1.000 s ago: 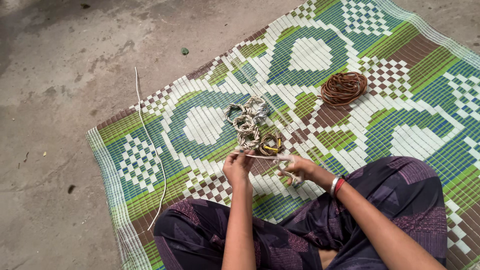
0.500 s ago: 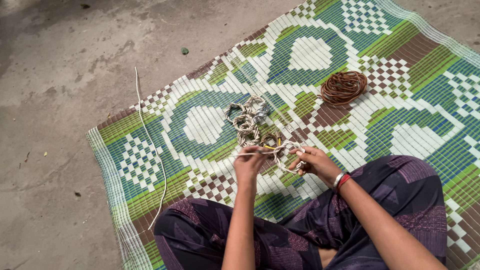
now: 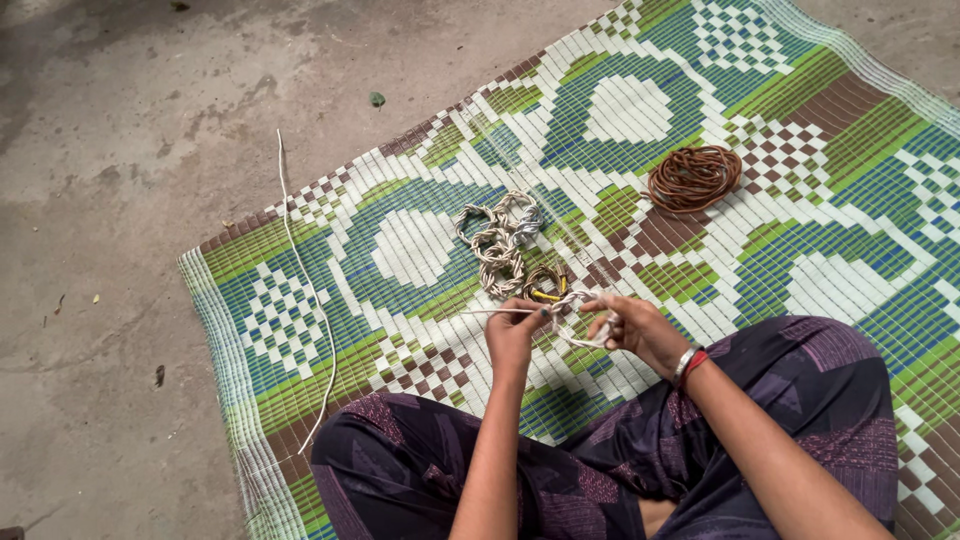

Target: The person sits on a mat and braids a white cord by hand. They repeatedly loop and pull the cord to form a braided section, occasionally adjusting the tension and position of the work.

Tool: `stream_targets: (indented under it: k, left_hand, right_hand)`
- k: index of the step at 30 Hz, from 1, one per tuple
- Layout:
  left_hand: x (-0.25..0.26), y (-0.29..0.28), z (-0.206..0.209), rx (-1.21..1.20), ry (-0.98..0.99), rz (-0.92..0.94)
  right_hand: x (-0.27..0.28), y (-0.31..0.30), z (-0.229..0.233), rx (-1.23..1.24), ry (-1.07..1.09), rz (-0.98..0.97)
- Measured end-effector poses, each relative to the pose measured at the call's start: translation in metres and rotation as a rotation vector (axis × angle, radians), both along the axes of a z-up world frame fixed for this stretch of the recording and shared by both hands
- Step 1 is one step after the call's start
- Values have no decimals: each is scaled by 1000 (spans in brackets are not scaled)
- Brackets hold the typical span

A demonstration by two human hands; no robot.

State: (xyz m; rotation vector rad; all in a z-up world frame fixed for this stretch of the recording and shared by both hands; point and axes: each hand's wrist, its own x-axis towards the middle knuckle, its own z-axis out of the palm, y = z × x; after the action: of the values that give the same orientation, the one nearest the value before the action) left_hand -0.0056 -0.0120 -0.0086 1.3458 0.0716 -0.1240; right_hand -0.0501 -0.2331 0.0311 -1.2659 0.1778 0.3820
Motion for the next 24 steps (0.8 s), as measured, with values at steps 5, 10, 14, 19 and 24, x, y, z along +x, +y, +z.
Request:
stream_targets:
  k: [5, 10, 14, 19, 24]
  left_hand:
    - [4, 11, 4, -62, 248, 193]
    - [0, 5, 5, -94, 247, 31]
    - [-4, -3, 5, -70, 136, -144]
    - [-5, -2, 12, -52, 120, -206]
    - [-8, -7, 17, -58, 138, -215]
  right_hand:
    - [0, 4, 12, -137, -62, 4]
    - [3, 16, 11, -268, -56, 80]
    - [3, 15, 2, -423, -154, 59]
    - [-3, 20, -11, -666, -263, 73]
    - [-6, 18, -9, -440, -238, -15]
